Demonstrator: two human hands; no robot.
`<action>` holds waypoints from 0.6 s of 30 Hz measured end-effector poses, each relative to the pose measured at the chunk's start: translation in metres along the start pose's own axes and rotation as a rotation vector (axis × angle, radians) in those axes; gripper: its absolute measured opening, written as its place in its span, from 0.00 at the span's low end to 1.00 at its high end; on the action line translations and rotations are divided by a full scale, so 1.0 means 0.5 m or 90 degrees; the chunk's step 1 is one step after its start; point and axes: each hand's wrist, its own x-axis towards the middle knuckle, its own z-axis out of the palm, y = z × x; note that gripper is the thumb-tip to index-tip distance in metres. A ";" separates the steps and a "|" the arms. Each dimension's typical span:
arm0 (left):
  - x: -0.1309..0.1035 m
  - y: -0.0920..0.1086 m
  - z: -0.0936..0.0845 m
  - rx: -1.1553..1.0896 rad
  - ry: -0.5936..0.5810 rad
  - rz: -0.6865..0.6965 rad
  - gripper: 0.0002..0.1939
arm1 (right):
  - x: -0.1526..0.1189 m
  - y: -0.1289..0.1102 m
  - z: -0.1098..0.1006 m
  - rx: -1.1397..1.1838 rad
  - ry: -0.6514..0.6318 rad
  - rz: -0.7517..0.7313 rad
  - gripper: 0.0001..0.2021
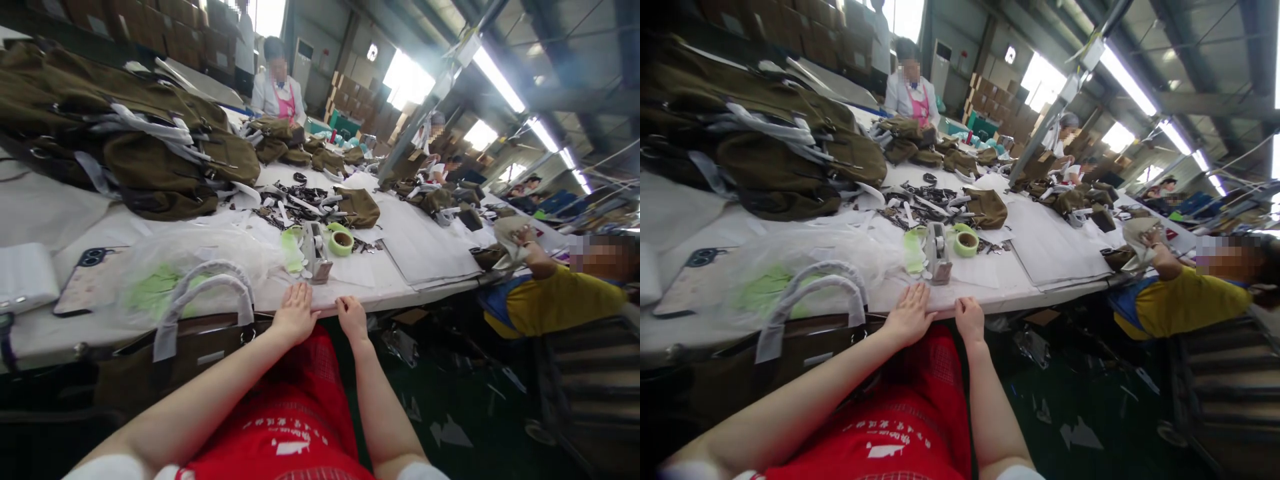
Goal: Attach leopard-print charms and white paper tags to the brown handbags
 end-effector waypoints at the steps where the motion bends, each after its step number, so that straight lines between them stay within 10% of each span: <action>1: 0.016 0.002 0.011 0.012 -0.025 -0.021 0.38 | -0.002 0.000 -0.003 0.025 0.008 0.001 0.12; 7: 0.049 -0.015 0.039 0.025 -0.043 -0.055 0.42 | -0.010 0.007 -0.054 0.213 0.137 0.060 0.15; 12: 0.010 -0.005 -0.007 0.011 0.008 -0.036 0.38 | -0.027 -0.007 -0.127 0.300 0.275 0.099 0.12; 18: -0.121 0.030 -0.098 -0.113 0.145 0.268 0.33 | -0.102 -0.101 -0.151 0.385 -0.095 0.017 0.13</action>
